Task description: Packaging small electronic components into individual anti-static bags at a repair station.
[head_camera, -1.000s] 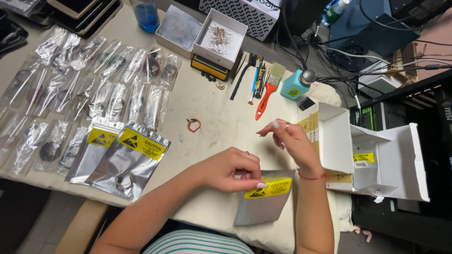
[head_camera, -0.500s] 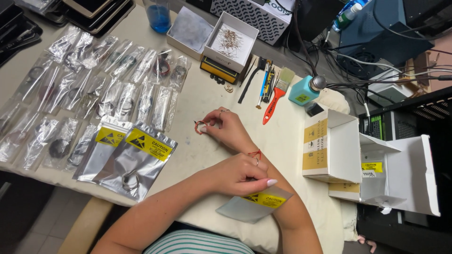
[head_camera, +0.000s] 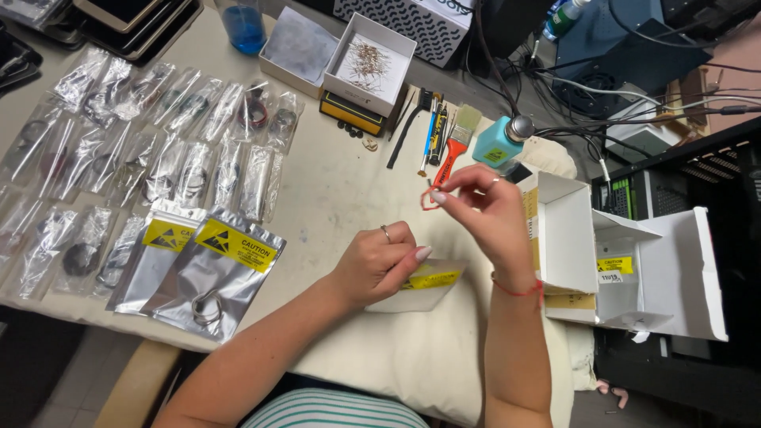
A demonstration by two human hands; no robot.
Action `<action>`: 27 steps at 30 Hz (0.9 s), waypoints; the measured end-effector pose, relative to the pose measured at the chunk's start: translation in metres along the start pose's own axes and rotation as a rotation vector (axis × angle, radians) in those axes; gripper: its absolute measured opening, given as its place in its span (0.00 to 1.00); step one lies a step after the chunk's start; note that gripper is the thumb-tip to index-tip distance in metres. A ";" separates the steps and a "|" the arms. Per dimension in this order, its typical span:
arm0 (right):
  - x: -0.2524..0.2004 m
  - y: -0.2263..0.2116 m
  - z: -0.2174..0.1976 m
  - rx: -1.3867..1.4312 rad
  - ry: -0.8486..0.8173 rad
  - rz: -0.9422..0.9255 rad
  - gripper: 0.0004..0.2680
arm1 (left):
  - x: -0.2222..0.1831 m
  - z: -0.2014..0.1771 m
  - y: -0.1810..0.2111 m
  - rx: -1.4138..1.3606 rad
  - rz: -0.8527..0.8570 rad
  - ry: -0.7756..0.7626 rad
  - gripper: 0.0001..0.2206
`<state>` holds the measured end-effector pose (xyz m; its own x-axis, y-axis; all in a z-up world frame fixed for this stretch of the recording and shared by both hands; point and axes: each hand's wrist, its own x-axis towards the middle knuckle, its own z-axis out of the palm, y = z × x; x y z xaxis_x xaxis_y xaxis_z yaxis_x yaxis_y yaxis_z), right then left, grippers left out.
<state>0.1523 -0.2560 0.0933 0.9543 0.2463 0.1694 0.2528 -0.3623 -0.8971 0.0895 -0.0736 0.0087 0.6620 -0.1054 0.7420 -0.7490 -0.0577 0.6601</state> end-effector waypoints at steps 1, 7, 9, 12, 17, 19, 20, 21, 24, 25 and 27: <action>-0.007 -0.012 -0.007 -0.001 0.003 0.001 0.06 | -0.001 0.001 -0.001 -0.003 0.001 -0.002 0.21; -0.036 -0.049 -0.020 -0.127 -0.142 -0.268 0.05 | -0.005 0.003 -0.009 0.096 0.108 0.050 0.21; -0.040 -0.057 -0.014 -0.241 -0.234 -0.332 0.06 | -0.009 0.005 -0.012 0.131 0.117 0.053 0.21; -0.040 -0.060 -0.011 -0.356 -0.259 -0.353 0.05 | -0.014 0.006 -0.019 0.147 0.125 0.055 0.21; -0.045 -0.062 -0.018 -0.391 -0.331 -0.389 0.05 | -0.014 0.006 -0.021 0.155 0.136 0.066 0.21; -0.047 -0.063 -0.019 -0.409 -0.344 -0.391 0.04 | -0.016 0.007 -0.022 0.151 0.128 0.068 0.21; -0.047 -0.063 -0.019 -0.403 -0.382 -0.385 0.04 | -0.017 0.007 -0.023 0.148 0.123 0.063 0.21; -0.047 -0.063 -0.018 -0.398 -0.420 -0.380 0.04 | -0.018 0.006 -0.024 0.147 0.119 0.057 0.21; -0.047 -0.068 -0.016 -0.388 -0.502 -0.357 0.06 | -0.013 0.002 -0.019 0.160 0.129 0.071 0.21; -0.047 -0.064 -0.018 -0.389 -0.502 -0.358 0.06 | -0.014 0.003 -0.021 0.160 0.129 0.071 0.21; -0.046 -0.055 -0.021 -0.408 -0.600 -0.291 0.09 | -0.018 0.005 -0.025 0.136 0.110 0.089 0.21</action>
<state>0.0979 -0.2665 0.1431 0.6205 0.7839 0.0216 0.6295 -0.4815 -0.6098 0.0965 -0.0756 -0.0215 0.5714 -0.0310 0.8201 -0.8096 -0.1846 0.5571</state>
